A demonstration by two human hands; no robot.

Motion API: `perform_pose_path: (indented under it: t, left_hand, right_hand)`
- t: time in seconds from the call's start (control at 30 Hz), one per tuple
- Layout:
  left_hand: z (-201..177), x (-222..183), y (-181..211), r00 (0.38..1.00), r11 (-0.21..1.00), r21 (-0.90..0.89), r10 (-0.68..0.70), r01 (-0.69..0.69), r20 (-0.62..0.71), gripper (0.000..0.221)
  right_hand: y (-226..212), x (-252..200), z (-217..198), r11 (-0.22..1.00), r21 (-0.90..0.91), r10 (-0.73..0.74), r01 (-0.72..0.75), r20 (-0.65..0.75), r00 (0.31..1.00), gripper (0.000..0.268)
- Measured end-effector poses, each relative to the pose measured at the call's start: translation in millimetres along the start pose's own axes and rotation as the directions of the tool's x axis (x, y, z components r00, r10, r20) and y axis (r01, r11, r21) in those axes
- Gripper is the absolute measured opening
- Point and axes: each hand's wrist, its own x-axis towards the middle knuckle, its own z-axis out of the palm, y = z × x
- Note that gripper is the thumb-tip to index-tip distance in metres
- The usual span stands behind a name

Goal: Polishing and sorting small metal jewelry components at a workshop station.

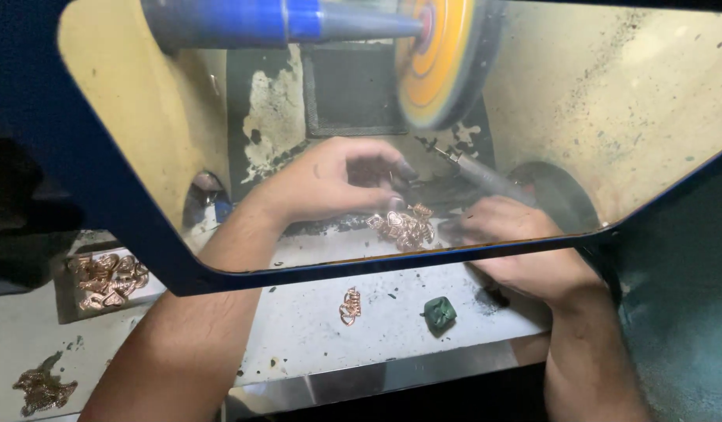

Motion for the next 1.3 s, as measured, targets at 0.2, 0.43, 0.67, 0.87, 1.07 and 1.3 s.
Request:
perform_pose_path:
  t: [0.2, 0.43, 0.67, 0.87, 1.07, 1.3]
  left_hand:
    - [-1.2, 5.7, 4.7, 1.0, 0.999, 0.035, -0.03, 0.03, 0.007, 0.034]
    - [-3.5, 9.9, 5.2, 0.998, 0.997, 0.054, -0.061, 0.061, 0.011, 0.032]
    - [-3.8, 5.6, 0.5, 1.0, 1.0, -0.006, -0.016, 0.016, 0.006, 0.032]
    - [-3.9, 7.1, -2.9, 1.0, 1.0, -0.009, 0.028, -0.028, 0.007, 0.031]
    - [-4.3, 7.5, -4.9, 1.0, 1.0, 0.004, 0.021, -0.021, 0.004, 0.032]
    - [-2.9, 9.7, -3.9, 1.0, 0.999, 0.033, -0.019, 0.019, -0.003, 0.032]
  right_hand:
    - [11.5, -4.7, -4.9, 0.999, -0.006, 0.033, -0.034, -0.086, 0.996, 0.008]
    - [-10.9, 9.0, -8.2, 0.999, 0.028, 0.04, -0.043, 0.117, 0.992, 0.016]
    - [5.4, 0.0, 5.0, 0.997, -0.003, 0.08, -0.08, 0.136, 0.987, 0.018]
    - [6.8, 0.5, 8.6, 0.993, -0.019, 0.115, -0.115, 0.011, 0.993, 0.018]
    - [6.7, -1.6, 2.1, 0.99, -0.041, 0.132, -0.134, -0.047, 0.99, 0.017]
    - [11.4, -1.3, 5.0, 0.978, -0.076, 0.196, -0.193, 0.041, 0.98, 0.005]
